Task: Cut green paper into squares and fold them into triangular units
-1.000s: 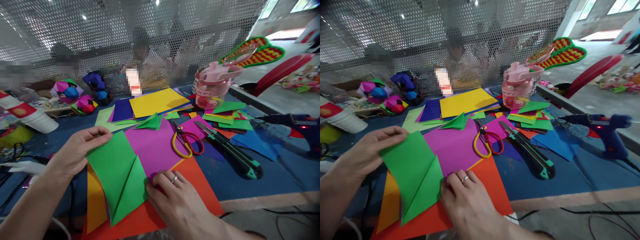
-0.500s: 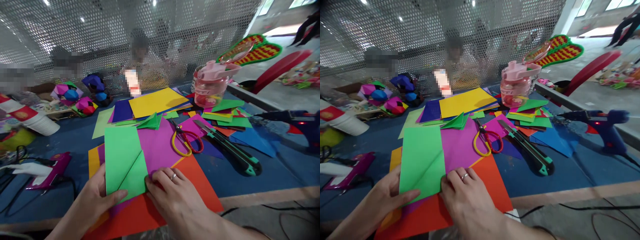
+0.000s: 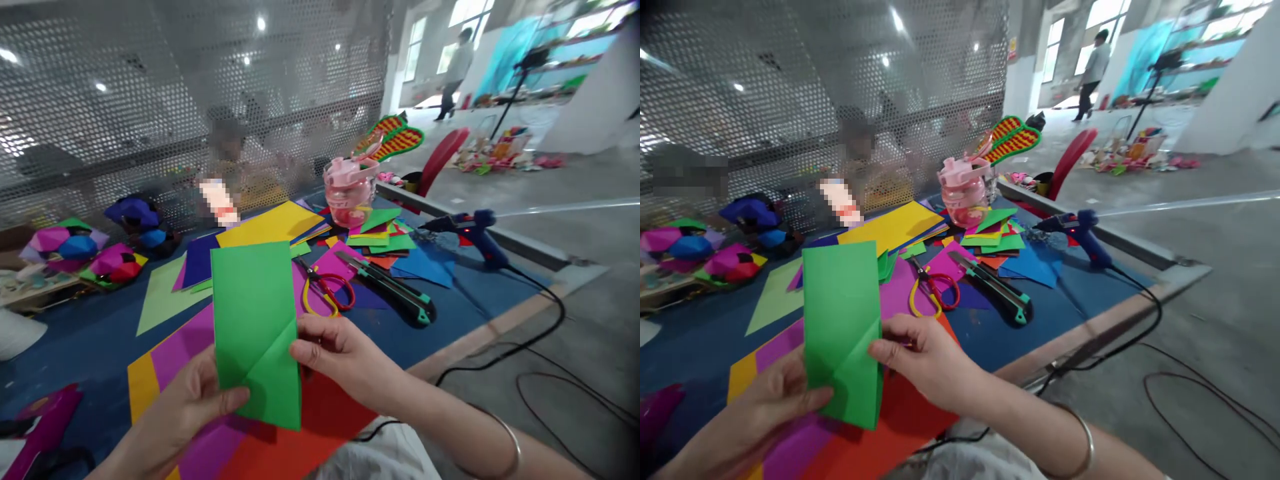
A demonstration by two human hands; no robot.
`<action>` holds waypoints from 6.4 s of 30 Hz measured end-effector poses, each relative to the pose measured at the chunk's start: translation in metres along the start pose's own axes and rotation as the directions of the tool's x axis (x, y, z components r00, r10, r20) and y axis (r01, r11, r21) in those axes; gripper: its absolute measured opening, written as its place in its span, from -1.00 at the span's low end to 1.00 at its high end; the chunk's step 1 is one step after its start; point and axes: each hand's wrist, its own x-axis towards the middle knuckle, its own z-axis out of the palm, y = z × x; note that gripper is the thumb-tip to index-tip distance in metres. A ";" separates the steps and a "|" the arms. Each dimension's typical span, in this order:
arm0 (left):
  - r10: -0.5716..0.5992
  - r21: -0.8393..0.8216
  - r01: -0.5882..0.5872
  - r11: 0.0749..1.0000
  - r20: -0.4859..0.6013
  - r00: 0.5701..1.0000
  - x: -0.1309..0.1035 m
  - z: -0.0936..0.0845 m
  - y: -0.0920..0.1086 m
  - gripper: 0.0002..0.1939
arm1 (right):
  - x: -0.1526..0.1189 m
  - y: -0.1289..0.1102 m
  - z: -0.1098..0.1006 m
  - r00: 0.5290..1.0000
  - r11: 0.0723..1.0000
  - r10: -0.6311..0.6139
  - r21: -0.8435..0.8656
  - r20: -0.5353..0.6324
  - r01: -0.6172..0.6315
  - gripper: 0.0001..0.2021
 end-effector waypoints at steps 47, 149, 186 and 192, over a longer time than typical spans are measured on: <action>0.550 0.831 -0.545 0.110 0.406 0.729 0.005 -0.027 -0.030 -0.65 | 0.062 0.002 0.006 0.986 0.473 0.154 -0.881 0.059 -0.021 -0.61; 0.295 0.854 -0.520 0.012 0.494 0.818 0.003 -0.026 -0.023 -0.44 | 0.037 0.012 -0.002 0.917 -0.209 0.151 -0.894 0.370 0.396 -0.76; 0.308 0.829 -0.557 0.048 0.518 0.798 0.013 -0.039 -0.030 -0.37 | 0.023 0.006 0.016 0.960 0.017 0.138 -0.970 0.244 0.244 -0.06; 0.324 0.828 -0.559 0.045 0.517 0.792 0.014 -0.040 -0.034 -0.39 | 0.024 -0.001 0.005 0.941 0.038 0.214 -0.965 0.261 0.259 -0.09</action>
